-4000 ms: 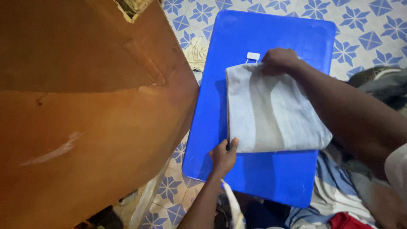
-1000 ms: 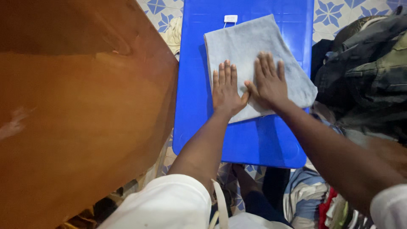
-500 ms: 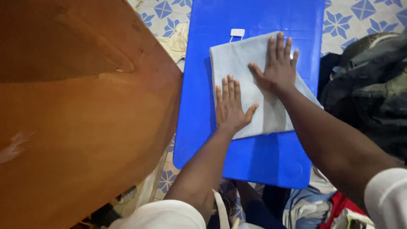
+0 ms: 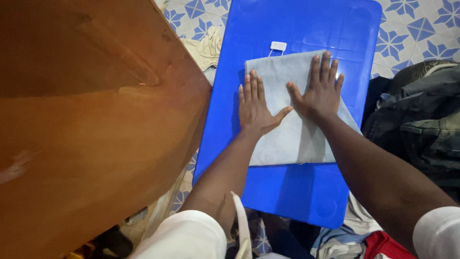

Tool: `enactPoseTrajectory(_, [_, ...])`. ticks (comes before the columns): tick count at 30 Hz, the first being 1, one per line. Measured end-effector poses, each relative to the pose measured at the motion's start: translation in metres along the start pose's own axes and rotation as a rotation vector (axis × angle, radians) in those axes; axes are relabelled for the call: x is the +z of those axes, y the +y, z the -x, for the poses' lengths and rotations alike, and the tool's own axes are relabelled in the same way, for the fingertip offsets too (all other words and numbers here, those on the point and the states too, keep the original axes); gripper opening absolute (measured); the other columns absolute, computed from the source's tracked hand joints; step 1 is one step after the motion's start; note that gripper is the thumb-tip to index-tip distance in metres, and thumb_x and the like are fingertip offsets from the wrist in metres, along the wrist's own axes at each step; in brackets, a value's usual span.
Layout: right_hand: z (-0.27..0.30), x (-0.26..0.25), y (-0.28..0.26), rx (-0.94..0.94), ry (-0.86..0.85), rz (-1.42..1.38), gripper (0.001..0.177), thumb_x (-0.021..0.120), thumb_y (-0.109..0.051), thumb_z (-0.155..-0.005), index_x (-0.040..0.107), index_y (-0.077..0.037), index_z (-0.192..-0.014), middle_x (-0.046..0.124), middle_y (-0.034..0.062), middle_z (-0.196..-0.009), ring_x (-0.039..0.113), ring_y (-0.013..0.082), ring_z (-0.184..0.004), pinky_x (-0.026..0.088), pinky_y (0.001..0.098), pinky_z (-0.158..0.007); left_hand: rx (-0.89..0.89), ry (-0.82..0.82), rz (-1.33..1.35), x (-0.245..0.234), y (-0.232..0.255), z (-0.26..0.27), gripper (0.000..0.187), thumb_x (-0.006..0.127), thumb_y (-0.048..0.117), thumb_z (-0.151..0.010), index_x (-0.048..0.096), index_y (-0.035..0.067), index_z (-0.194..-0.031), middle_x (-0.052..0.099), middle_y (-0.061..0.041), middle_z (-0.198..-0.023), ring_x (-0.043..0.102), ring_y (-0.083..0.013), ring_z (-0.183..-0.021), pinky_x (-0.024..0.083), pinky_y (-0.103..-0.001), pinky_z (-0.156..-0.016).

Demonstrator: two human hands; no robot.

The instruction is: The person picks up a pair of denim jeans from a storage area, lays them flat onto a blue plastic surface, and systematically folds them repeatedly into a compact neat stack before placing the folded jeans back into the wardrobe shelf.

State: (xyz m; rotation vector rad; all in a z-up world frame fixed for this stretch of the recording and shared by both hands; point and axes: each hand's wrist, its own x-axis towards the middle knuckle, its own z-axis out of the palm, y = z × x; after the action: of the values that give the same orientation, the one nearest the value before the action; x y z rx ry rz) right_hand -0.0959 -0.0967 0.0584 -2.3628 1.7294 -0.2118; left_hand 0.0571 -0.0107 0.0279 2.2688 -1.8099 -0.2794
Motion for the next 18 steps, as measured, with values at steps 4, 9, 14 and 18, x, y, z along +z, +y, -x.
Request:
enactPoseTrajectory(4, [0.001, -0.002, -0.001, 0.015, -0.021, 0.002, 0.103, 0.045, -0.07, -0.095, 0.007, -0.006, -0.166, -0.001, 0.017, -0.173, -0.003, 0.0385, -0.159, 0.004, 0.06, -0.125, -0.003, 0.011, 0.033, 0.003, -0.002, -0.001, 0.133, 0.049, 0.089, -0.08, 0.005, -0.008, -0.16, -0.004, -0.022, -0.171, -0.01, -0.0327, -0.159, -0.003, -0.05, -0.127])
enactPoseTrajectory(9, [-0.001, -0.001, 0.0, 0.021, -0.03, 0.013, 0.103, 0.045, -0.071, -0.095, 0.008, -0.006, -0.166, -0.001, 0.016, -0.173, -0.002, 0.0382, -0.159, 0.007, 0.0608, -0.124, 0.011, 0.025, 0.117, 0.007, -0.005, -0.001, 0.133, 0.056, 0.086, -0.079, 0.004, -0.005, -0.161, -0.003, -0.02, -0.171, -0.008, -0.0324, -0.159, -0.002, -0.053, -0.127])
enactPoseTrajectory(14, [0.0, -0.002, 0.005, 0.001, -0.051, -0.014, 0.104, 0.049, -0.069, -0.094, 0.009, -0.007, -0.166, -0.001, 0.0153, -0.173, 0.01, 0.0398, -0.158, 0.016, 0.0597, -0.123, 0.086, 0.153, 0.243, 0.019, -0.018, 0.001, 0.125, 0.065, 0.076, -0.081, 0.01, 0.0, -0.164, 0.002, -0.016, -0.173, -0.001, -0.0324, -0.161, 0.004, -0.054, -0.129])
enactPoseTrajectory(18, [0.009, -0.011, 0.017, -0.072, -0.034, -0.059, 0.102, 0.057, -0.065, -0.09, 0.017, -0.007, -0.163, 0.007, 0.0205, -0.171, 0.019, 0.0407, -0.154, 0.022, 0.058, -0.117, 0.153, 0.13, 0.227, 0.024, -0.038, 0.002, 0.11, 0.066, 0.066, -0.088, 0.017, 0.002, -0.162, 0.006, -0.016, -0.172, 0.004, -0.0336, -0.16, 0.008, -0.055, -0.128])
